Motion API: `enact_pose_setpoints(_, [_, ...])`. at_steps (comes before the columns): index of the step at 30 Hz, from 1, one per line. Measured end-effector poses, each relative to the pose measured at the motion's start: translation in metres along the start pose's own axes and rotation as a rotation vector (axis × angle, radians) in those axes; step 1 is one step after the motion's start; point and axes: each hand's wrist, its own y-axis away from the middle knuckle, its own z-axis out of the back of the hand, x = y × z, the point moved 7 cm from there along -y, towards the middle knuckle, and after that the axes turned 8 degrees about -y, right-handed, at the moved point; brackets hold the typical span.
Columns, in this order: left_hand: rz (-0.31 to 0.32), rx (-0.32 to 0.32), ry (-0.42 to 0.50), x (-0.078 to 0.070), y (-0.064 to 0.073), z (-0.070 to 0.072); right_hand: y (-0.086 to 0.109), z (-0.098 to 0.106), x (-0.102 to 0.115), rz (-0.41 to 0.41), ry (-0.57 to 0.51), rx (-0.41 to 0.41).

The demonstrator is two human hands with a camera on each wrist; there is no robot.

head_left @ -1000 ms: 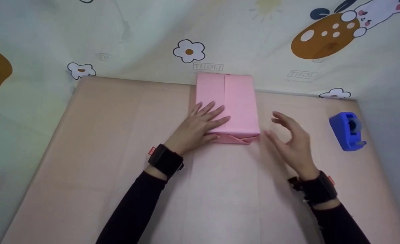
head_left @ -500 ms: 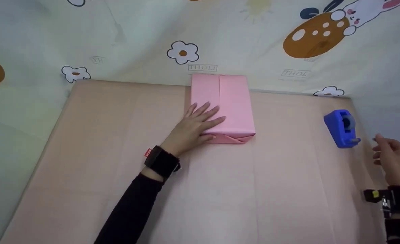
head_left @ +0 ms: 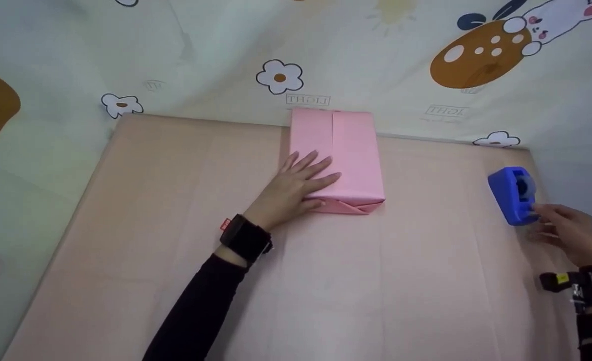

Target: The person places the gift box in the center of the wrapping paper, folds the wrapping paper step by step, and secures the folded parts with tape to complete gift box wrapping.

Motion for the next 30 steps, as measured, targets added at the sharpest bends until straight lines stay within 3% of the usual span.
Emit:
enact_pose_setpoints(8, [-0.018,-0.001,-0.010,-0.002,-0.003,-0.001,-0.004,0.005,-0.007,0.003,-0.225,0.141])
enact_pose_setpoints(15, [-0.027,-0.010,-0.008,-0.004,-0.002,-0.002,-0.003,0.012,-0.008,-0.039,-0.225,0.110])
enact_pose_setpoints(21, [-0.021,-0.020,-0.008,-0.004,-0.002,-0.002,0.000,0.006,-0.001,-0.048,-0.257,0.176])
enact_pose_setpoints(23, [-0.023,-0.020,-0.008,-0.004,-0.002,-0.001,0.003,0.003,0.001,-0.053,-0.323,0.205])
enact_pose_setpoints(26, [-0.021,-0.015,-0.008,-0.004,-0.002,0.000,0.009,0.000,0.001,-0.073,-0.544,0.264])
enact_pose_setpoints(30, [-0.006,-0.010,-0.010,-0.002,-0.001,0.000,0.018,-0.008,0.003,-0.008,-0.794,0.407])
